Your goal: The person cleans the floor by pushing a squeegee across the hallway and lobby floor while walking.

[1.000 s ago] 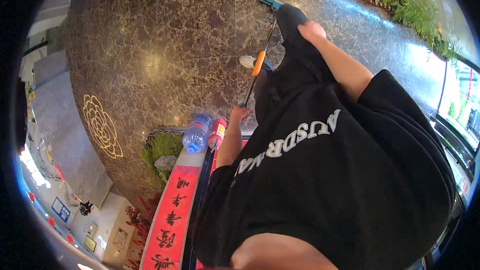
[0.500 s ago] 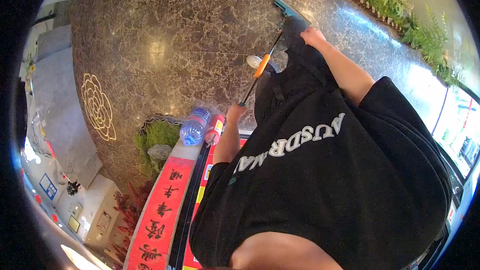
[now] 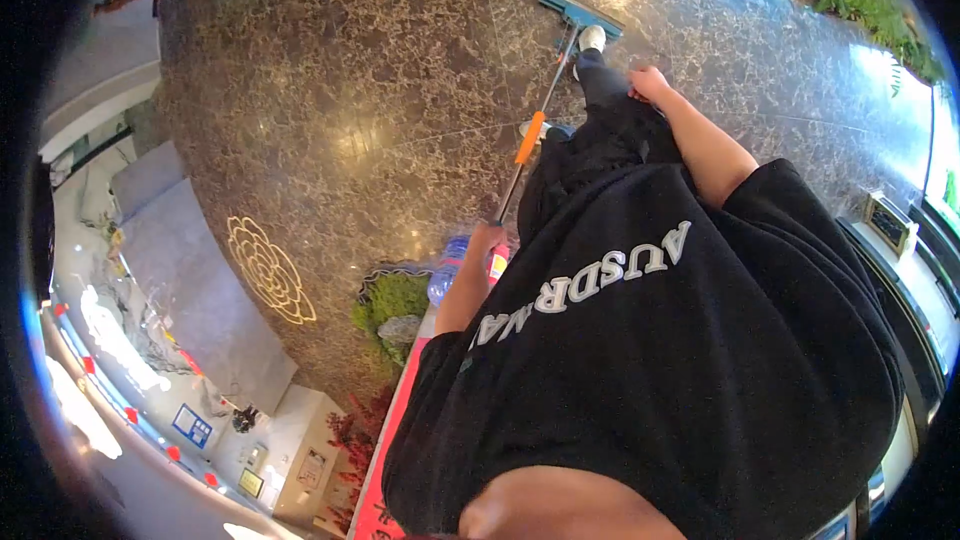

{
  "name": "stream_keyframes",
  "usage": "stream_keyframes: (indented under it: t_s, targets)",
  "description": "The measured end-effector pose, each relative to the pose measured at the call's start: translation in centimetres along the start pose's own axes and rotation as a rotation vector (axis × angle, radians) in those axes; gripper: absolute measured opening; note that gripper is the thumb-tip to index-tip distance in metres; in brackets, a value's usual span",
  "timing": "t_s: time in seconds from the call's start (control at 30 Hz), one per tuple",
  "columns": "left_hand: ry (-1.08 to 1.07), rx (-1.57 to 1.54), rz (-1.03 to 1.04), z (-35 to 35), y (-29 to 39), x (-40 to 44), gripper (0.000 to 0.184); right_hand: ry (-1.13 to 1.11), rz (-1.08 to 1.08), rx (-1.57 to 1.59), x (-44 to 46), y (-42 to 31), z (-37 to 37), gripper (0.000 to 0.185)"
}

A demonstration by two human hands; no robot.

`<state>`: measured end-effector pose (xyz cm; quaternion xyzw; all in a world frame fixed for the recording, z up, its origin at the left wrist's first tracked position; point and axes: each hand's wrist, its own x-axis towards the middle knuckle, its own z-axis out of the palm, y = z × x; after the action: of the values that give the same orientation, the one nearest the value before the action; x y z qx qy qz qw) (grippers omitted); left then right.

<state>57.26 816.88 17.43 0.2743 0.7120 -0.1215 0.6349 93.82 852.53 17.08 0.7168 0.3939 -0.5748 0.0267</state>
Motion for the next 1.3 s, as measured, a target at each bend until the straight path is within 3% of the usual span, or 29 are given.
stream_keyframes:
  t_s: [0.07,0.13,0.17,0.23,0.27,0.3,0.4,0.43,0.5,0.7,0.8,0.93,1.0,1.1,1.17,1.2,1.23,1.3]
  targets:
    - [-0.033,-0.088,-0.135,-0.7,1.9,-0.9,0.025,-0.032,0.068,0.113,0.9,-0.4,-0.9,0.016]
    - [-0.285,0.538,0.267,-0.3,1.3,1.7,0.029,-0.075,0.09,-0.008,2.1,-1.8,-1.7,0.016]
    - [-0.076,0.327,0.361,1.3,-0.6,2.3,0.03,-0.092,0.1,-0.066,3.0,-2.7,-2.2,0.015]
    - [0.138,0.126,0.161,-0.2,2.5,-0.6,0.034,-0.077,0.036,-0.092,4.6,-4.2,-2.8,0.015]
    - [0.149,0.134,-0.128,-2.3,7.6,-3.9,0.036,-0.07,0.009,-0.107,5.3,-4.7,-3.1,0.015]
    - [0.348,0.375,-0.022,-0.8,2.1,0.9,0.034,-0.083,0.037,-0.017,5.3,-6.0,-3.4,0.015]
    - [0.133,0.241,-0.335,-8.2,9.5,-2.9,0.031,-0.137,0.121,0.078,8.1,-7.1,-4.4,0.02]
    - [-0.004,0.376,-0.309,-9.9,7.5,-0.3,0.019,-0.161,0.116,0.048,8.9,-7.1,-4.8,0.019]
    - [0.033,0.208,-0.363,-14.2,10.4,-1.6,0.017,-0.206,0.095,-0.019,11.5,-7.7,-6.2,0.018]
    - [-0.091,0.124,-0.219,-21.4,14.9,-3.0,0.017,0.006,0.063,0.146,15.2,-9.9,-10.4,0.016]
    - [-0.051,0.126,-0.186,-22.5,15.2,-3.0,0.022,0.04,0.031,-0.009,17.5,-9.9,-11.2,0.024]
    - [0.021,0.304,-0.178,-29.8,13.9,-1.6,0.026,0.027,-0.08,-0.375,17.5,-12.0,-8.4,0.027]
    - [0.027,0.33,-0.071,-34.3,13.4,-0.8,0.026,0.023,-0.097,-0.391,17.0,-14.0,-5.1,0.025]
    - [0.087,0.376,-0.021,-38.1,12.3,-1.1,0.024,0.006,0.018,0.044,18.2,-14.4,4.3,0.031]
    - [0.255,0.48,-0.002,-39.9,13.3,-1.8,0.022,0.266,-0.06,-0.467,17.0,-19.1,11.0,0.036]
    - [0.383,0.564,0.003,-40.0,13.9,-3.2,0.021,0.273,-0.241,-0.437,18.2,-21.3,11.8,0.034]
    - [0.51,0.651,0.005,-40.6,13.8,-4.4,0.02,0.22,-0.211,-0.374,18.3,-24.6,12.3,0.032]
    - [0.402,0.612,0.033,-43.1,10.7,-4.5,0.022,0.01,-0.157,-0.19,17.7,-31.3,12.5,0.027]
